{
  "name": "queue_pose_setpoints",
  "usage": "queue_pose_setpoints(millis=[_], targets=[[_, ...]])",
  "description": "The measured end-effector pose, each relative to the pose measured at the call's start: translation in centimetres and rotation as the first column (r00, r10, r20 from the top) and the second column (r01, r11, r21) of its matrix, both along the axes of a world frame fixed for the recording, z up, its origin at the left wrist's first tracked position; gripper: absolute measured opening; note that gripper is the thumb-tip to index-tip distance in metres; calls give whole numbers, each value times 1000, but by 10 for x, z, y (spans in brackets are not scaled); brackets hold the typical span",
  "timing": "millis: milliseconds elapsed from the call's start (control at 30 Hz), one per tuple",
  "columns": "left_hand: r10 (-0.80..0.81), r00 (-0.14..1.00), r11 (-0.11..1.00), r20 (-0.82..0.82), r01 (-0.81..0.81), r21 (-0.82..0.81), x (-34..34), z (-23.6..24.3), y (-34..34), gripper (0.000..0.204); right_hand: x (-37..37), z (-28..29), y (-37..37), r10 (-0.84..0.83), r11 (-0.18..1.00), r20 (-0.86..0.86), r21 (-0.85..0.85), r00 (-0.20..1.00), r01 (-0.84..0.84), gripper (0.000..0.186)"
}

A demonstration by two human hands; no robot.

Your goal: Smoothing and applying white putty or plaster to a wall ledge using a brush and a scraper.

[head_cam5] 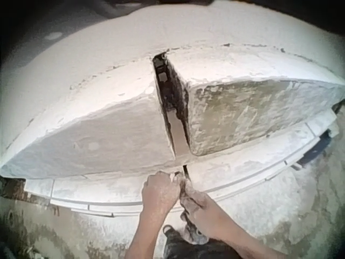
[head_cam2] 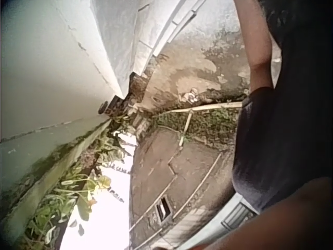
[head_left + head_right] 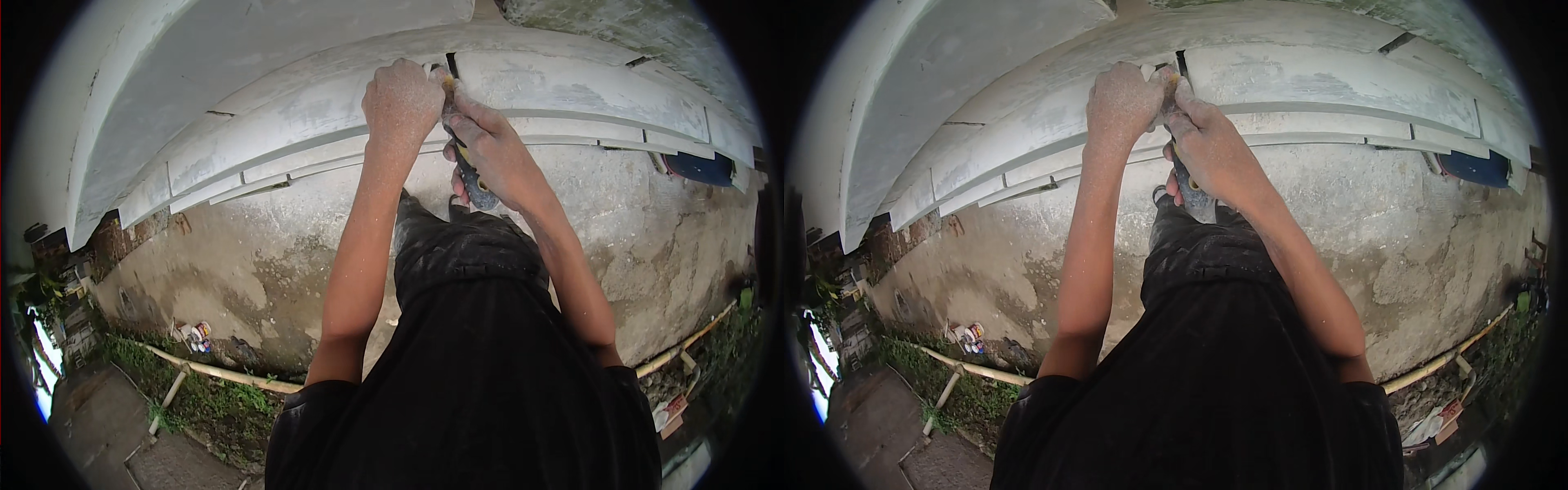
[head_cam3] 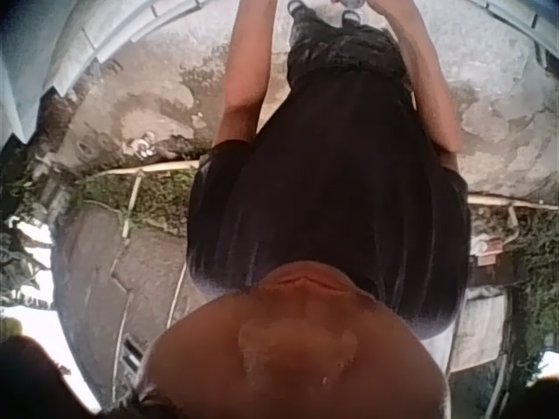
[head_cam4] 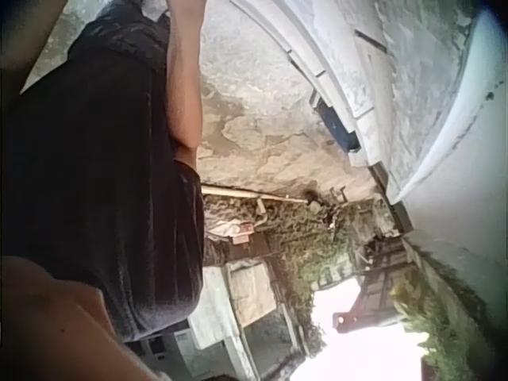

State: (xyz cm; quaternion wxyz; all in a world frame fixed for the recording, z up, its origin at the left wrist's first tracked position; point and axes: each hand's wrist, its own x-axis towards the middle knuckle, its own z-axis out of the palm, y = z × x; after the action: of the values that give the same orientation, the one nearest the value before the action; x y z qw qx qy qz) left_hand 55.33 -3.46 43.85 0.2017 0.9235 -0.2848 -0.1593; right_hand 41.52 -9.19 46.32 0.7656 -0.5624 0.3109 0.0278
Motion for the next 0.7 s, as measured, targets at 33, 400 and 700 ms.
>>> queue_pose_setpoints(millis=[33, 400, 700], targets=[[0, 1000, 1000, 2, 0, -3, -1, 0, -1, 51, 0, 0, 0, 0, 1000, 2, -3, 1000, 0, 46], [55, 996, 990, -71, -64, -125, -2, -5, 24, 60, -65, 24, 22, 123, 984, 277, -155, 953, -82, 76], [53, 992, 990, -117, -67, -121, -4, -7, 26, 61, -38, -5, 13, 436, 241, 244, -959, 866, 148, 70]])
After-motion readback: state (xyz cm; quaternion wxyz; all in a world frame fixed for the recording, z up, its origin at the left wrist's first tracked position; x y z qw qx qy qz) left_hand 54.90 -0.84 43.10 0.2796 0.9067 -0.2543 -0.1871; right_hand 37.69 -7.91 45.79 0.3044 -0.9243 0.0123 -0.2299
